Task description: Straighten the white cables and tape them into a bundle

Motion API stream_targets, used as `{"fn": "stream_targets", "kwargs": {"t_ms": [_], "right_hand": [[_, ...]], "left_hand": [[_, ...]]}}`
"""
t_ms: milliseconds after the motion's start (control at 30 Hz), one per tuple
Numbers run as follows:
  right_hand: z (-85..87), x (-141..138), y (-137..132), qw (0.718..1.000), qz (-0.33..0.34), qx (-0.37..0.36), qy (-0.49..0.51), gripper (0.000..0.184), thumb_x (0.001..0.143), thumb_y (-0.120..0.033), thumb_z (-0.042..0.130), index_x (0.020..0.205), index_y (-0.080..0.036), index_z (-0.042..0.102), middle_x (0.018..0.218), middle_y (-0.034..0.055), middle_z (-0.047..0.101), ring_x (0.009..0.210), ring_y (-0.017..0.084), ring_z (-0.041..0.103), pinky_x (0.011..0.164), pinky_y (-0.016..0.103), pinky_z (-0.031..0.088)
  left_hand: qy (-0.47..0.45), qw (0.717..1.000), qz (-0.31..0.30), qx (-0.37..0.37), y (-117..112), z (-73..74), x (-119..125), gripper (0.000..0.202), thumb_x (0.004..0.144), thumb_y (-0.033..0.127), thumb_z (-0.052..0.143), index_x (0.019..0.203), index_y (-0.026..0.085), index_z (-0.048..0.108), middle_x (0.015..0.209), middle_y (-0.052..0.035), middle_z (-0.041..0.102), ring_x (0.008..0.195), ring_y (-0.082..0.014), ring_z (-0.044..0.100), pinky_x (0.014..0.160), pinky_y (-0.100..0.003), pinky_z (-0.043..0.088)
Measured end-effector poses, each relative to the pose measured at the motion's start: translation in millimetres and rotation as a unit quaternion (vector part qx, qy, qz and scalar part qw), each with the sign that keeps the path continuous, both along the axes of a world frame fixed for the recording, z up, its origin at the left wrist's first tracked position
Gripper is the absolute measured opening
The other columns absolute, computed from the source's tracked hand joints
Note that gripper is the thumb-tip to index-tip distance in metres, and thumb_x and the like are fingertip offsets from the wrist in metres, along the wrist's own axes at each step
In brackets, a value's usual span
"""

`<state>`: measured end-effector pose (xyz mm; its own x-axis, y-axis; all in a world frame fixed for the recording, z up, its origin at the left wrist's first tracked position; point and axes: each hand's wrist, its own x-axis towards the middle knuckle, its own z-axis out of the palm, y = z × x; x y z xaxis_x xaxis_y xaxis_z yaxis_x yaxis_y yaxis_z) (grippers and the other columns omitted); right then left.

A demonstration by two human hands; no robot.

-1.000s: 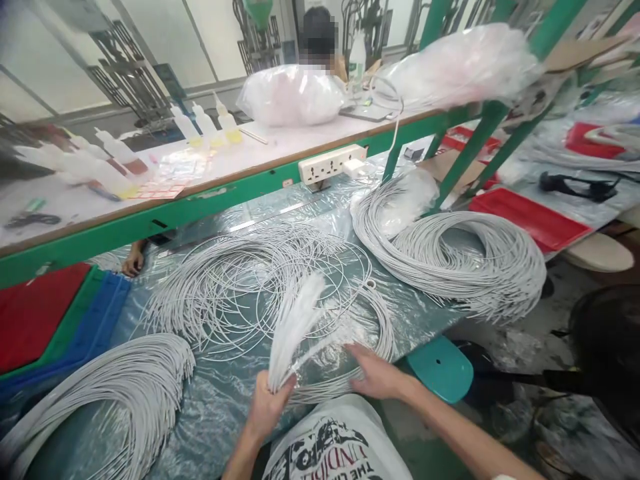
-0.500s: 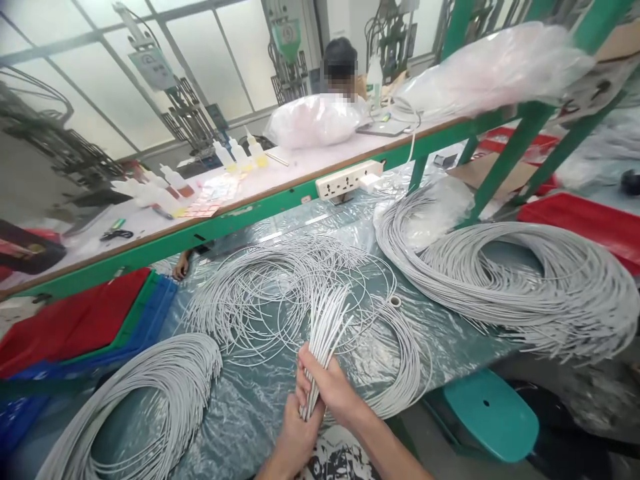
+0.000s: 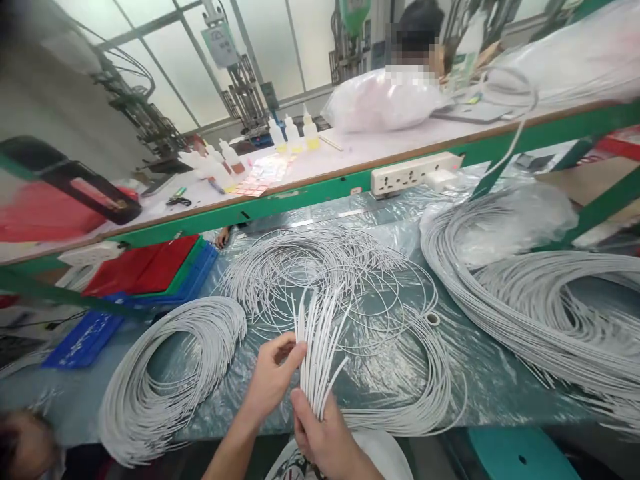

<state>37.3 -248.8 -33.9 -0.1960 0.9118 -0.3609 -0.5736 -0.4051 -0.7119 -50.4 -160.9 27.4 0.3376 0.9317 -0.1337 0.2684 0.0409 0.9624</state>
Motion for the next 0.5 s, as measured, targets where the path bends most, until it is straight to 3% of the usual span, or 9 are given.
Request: {"fn": "stream_targets", "kwargs": {"t_ms": [133, 300, 400, 500], "right_hand": [[1.4, -6, 2, 0.998, -0.060, -0.008, -0.009, 0.052, 0.080, -0.070, 0.058, 0.078, -0.020, 0.049, 0.041, -0.0124, 0.031, 0.034, 0.005, 0.023, 0.036, 0.020, 0.022], [-10.0, -8, 13, 0.990, -0.135, -0.007, -0.039, 0.054, 0.079, -0.070, 0.058, 0.089, -0.018, 0.051, 0.046, -0.0107, 0.039, 0.028, 0.006, 0.029, 0.031, 0.020, 0.027], [-11.9, -10, 16, 0.989, -0.133, 0.001, -0.060, 0.054, 0.079, -0.071, 0.057, 0.088, -0.018, 0.051, 0.045, -0.0098, 0.041, 0.028, 0.006, 0.031, 0.031, 0.021, 0.028], [-6.5, -13, 15, 0.990, -0.126, -0.002, -0.061, 0.054, 0.080, -0.072, 0.056, 0.086, -0.018, 0.052, 0.044, -0.0110, 0.035, 0.031, 0.005, 0.027, 0.034, 0.020, 0.026]], "left_hand": [[-0.003, 0.997, 0.070, 0.028, -3, -2.6, 3, 0.039, 0.089, 0.043, 0.057, 0.060, 0.017, 0.050, 0.057, 0.0029, 0.045, 0.057, -0.0110, 0.044, 0.056, -0.022, 0.037], [0.019, 0.996, 0.074, 0.050, -4, -5.9, -6, 0.035, 0.090, 0.041, 0.055, 0.066, 0.017, 0.058, 0.062, -0.0001, 0.056, 0.061, -0.0135, 0.053, 0.061, -0.023, 0.042], [-0.012, 0.997, 0.077, 0.008, -2, -8.4, -7, 0.032, 0.088, 0.043, 0.059, 0.071, 0.016, 0.062, 0.062, -0.0001, 0.057, 0.056, -0.0126, 0.052, 0.056, -0.024, 0.042], [-0.099, 0.990, 0.071, -0.077, 7, -2.8, -12, 0.028, 0.084, 0.043, 0.065, 0.086, 0.015, 0.067, 0.066, -0.0004, 0.058, 0.058, -0.0126, 0.052, 0.056, -0.023, 0.042]]}}
